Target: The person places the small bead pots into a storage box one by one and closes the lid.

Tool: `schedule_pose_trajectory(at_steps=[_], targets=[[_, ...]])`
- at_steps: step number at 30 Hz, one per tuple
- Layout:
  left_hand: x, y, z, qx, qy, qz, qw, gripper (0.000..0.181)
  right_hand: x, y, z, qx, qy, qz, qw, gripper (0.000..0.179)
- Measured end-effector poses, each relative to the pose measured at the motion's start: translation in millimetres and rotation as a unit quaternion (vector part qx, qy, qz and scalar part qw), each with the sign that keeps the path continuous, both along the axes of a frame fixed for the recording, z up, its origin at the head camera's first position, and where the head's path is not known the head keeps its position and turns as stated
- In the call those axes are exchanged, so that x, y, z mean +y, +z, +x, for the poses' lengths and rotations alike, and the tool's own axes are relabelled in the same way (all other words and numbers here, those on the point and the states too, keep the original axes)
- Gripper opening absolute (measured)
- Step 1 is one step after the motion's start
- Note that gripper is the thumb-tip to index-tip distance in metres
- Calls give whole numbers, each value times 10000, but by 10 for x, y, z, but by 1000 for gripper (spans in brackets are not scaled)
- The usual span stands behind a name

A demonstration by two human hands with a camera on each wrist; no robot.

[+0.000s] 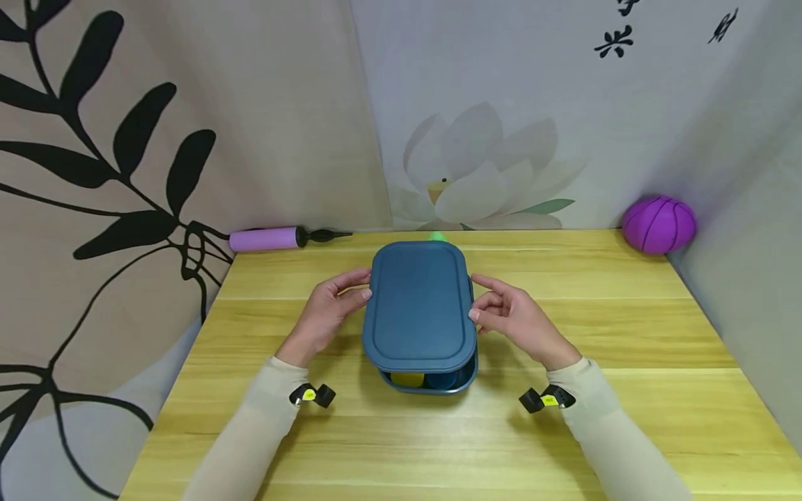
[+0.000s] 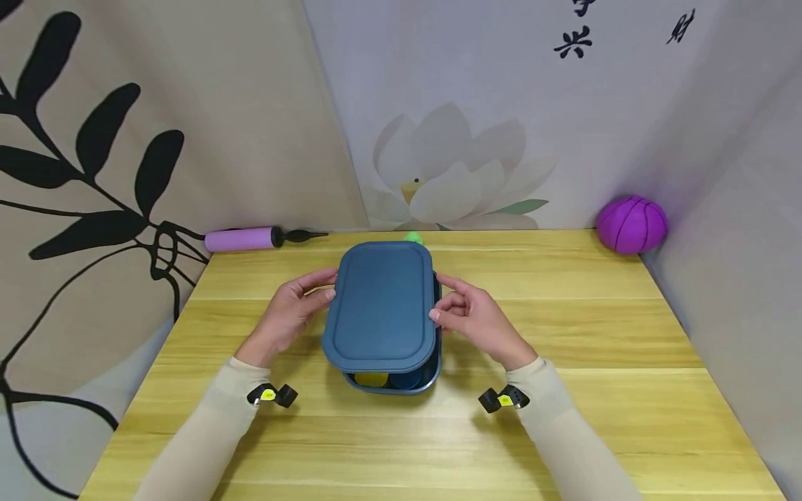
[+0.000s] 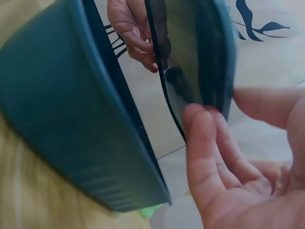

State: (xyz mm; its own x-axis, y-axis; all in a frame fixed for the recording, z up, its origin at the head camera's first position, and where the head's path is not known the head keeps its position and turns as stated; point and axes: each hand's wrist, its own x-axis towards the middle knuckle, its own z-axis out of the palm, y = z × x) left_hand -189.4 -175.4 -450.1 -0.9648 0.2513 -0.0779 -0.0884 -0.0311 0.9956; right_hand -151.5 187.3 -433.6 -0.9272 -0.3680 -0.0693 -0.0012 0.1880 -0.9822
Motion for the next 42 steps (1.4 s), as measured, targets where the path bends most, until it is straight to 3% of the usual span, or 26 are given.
schedule_pose_trajectory(at_steps=[7,14,25,34,42], targets=[[8,-78,81,-181,-363,-605,9973,56,83,-143,17,-243,546,73,9982,88],[5,-139,131,-289,-850,-663,9938,64,137,-230,42,66,597,574,9965,92],[87,-242,126,-422,-708,-845,9930,67,111,-347,58,368,211,976,9943,84],[124,-317,143,-620,-768,-756,9922,71,96,-410,88,98,97,882,9960,82],[164,-339,202,-777,-534,-671,9933,68,81,-453,35,34,107,995,9950,74]])
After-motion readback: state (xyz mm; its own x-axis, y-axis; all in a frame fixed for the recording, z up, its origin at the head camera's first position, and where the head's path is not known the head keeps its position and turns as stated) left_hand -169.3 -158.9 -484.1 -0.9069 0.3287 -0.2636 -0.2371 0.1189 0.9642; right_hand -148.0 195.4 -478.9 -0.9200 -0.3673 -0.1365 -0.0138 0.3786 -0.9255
